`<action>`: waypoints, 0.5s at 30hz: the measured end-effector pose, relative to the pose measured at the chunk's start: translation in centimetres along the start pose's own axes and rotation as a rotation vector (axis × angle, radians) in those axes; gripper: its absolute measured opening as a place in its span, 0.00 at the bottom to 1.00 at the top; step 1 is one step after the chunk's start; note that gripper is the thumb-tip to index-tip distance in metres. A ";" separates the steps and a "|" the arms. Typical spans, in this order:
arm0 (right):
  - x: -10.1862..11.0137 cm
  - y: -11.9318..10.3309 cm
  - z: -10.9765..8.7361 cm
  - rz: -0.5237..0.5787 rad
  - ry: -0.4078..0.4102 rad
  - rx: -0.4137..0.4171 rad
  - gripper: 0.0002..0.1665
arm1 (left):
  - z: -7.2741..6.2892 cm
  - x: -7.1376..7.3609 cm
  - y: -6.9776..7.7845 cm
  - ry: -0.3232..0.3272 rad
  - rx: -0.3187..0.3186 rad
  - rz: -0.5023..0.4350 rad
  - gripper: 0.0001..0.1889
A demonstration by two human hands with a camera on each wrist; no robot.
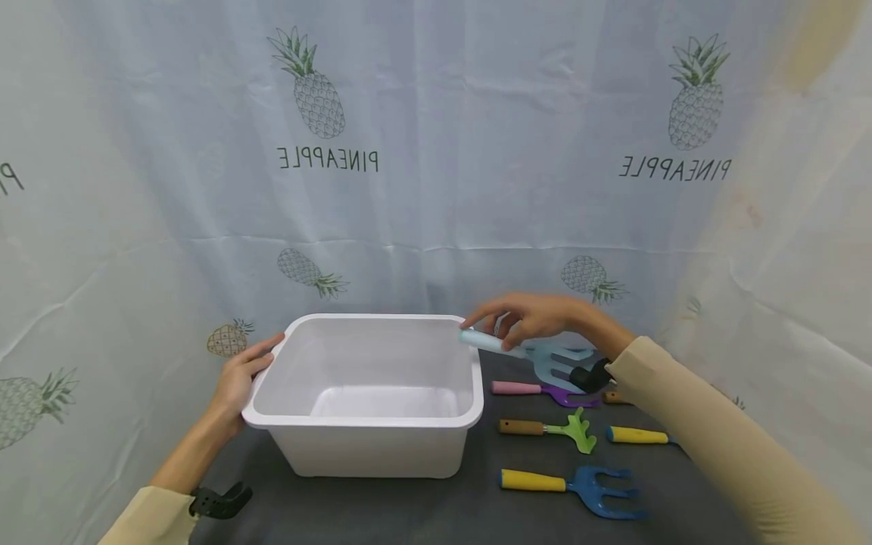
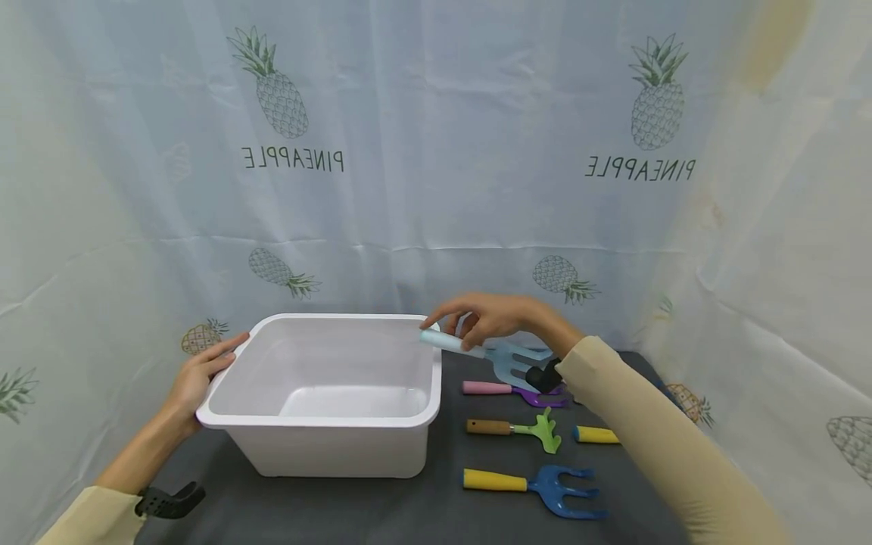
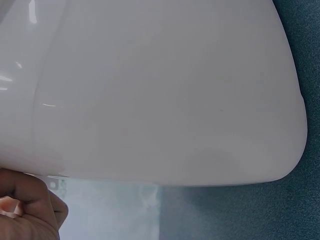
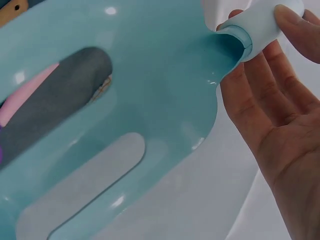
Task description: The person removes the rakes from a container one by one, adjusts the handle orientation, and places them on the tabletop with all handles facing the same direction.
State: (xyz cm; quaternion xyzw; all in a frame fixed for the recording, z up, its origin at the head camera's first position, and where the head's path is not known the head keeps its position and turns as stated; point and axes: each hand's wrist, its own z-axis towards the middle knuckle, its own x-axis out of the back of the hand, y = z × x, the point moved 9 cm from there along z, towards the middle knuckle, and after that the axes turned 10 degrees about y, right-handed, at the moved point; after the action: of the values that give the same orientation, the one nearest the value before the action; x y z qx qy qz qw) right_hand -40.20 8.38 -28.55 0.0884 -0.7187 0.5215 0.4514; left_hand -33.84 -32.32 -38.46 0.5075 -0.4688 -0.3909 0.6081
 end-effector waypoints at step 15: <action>0.6 3.9 -4.5 0.012 0.075 -0.074 0.39 | 0.1 0.0 -0.4 -0.005 0.031 -0.005 0.28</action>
State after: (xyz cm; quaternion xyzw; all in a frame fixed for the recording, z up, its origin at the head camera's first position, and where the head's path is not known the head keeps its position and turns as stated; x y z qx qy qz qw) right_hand -40.40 14.01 -30.52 0.0477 -0.7204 0.5003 0.4780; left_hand -33.96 -32.41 -38.89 0.5169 -0.4750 -0.3862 0.5983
